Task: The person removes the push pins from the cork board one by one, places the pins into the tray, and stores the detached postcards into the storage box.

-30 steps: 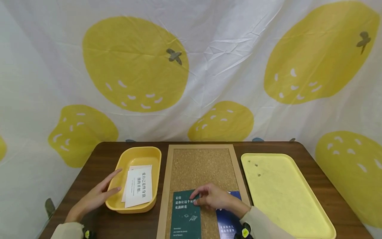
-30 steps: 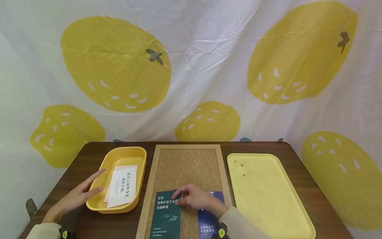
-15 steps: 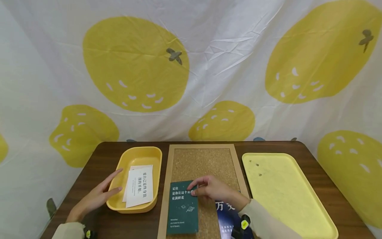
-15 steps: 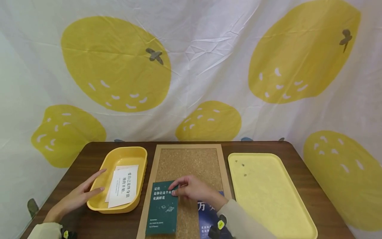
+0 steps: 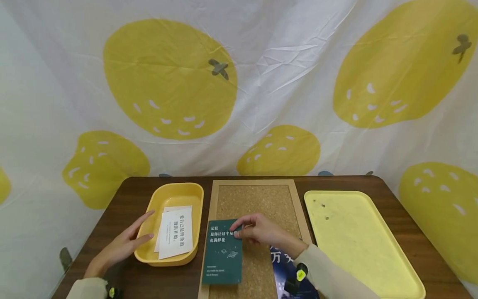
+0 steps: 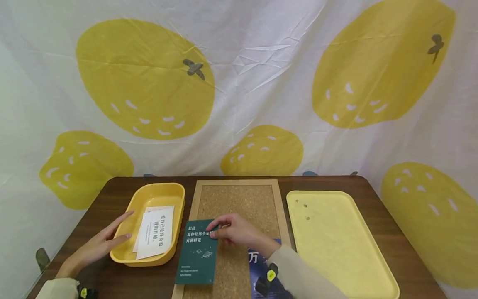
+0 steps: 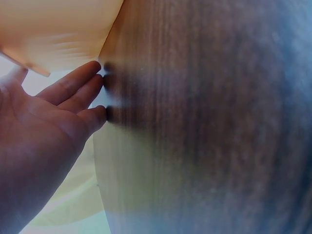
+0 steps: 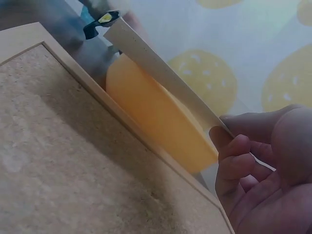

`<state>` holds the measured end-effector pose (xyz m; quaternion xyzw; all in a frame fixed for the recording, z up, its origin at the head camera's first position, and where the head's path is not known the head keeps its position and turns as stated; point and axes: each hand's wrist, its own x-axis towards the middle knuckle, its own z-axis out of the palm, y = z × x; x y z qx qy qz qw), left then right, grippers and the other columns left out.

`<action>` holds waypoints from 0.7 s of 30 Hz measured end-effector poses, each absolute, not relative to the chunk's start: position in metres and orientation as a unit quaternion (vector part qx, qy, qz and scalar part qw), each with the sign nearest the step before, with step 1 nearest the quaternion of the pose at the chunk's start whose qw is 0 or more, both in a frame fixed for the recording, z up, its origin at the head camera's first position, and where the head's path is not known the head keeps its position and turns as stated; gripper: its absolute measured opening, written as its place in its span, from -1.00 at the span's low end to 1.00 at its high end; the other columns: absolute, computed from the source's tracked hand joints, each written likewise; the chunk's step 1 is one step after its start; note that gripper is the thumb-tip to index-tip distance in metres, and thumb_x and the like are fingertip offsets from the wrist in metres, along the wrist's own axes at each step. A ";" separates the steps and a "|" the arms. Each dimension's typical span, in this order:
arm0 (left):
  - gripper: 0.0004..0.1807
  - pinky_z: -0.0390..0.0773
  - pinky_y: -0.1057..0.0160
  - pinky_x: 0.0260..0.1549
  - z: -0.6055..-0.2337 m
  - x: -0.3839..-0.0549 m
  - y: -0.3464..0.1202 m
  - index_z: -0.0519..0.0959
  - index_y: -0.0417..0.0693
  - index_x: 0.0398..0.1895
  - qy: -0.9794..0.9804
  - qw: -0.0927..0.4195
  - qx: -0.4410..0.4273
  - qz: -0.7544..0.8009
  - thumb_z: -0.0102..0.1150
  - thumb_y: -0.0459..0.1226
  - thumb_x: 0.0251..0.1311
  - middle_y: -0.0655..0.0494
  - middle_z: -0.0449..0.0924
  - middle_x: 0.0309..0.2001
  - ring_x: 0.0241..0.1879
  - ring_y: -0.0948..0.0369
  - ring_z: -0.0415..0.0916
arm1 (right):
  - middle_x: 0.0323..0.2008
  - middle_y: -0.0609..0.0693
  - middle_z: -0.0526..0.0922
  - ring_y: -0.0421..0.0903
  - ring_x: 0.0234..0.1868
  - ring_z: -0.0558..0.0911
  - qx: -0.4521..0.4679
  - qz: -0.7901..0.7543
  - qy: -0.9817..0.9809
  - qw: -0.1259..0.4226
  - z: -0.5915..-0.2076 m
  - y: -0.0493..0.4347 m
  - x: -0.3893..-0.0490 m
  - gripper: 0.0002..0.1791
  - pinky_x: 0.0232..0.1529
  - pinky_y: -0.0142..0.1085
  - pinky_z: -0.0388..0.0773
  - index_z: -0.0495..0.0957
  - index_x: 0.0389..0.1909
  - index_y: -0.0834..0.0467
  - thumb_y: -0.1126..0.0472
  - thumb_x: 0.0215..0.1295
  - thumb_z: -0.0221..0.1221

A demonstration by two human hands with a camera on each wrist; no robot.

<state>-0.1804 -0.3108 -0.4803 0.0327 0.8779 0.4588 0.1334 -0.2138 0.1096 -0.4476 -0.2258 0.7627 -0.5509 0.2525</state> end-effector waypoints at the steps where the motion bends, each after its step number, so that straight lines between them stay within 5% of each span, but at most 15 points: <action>1: -0.16 -0.09 -0.39 0.36 -0.480 -0.181 -0.311 -0.04 0.23 0.60 0.878 0.133 0.032 0.459 0.16 -0.03 0.36 -0.16 -0.21 0.59 0.53 -0.23 -0.26 | -0.63 -0.06 0.49 -0.20 -0.69 0.34 -0.228 -0.550 0.764 0.249 -0.447 0.109 -0.215 -0.81 -0.69 -0.36 0.22 0.72 -0.11 0.11 0.19 0.30 0.29; 21: -0.16 -0.13 -0.41 0.36 -0.483 -0.183 -0.313 -0.04 0.19 0.60 0.873 0.135 0.036 0.467 0.16 -0.05 0.36 -0.18 -0.22 0.59 0.53 -0.25 -0.27 | -0.59 -0.07 0.47 -0.19 -0.68 0.34 -0.232 -0.551 0.769 0.224 -0.432 0.077 -0.235 -0.83 -0.67 -0.36 0.23 0.72 -0.13 0.06 0.15 0.29 0.31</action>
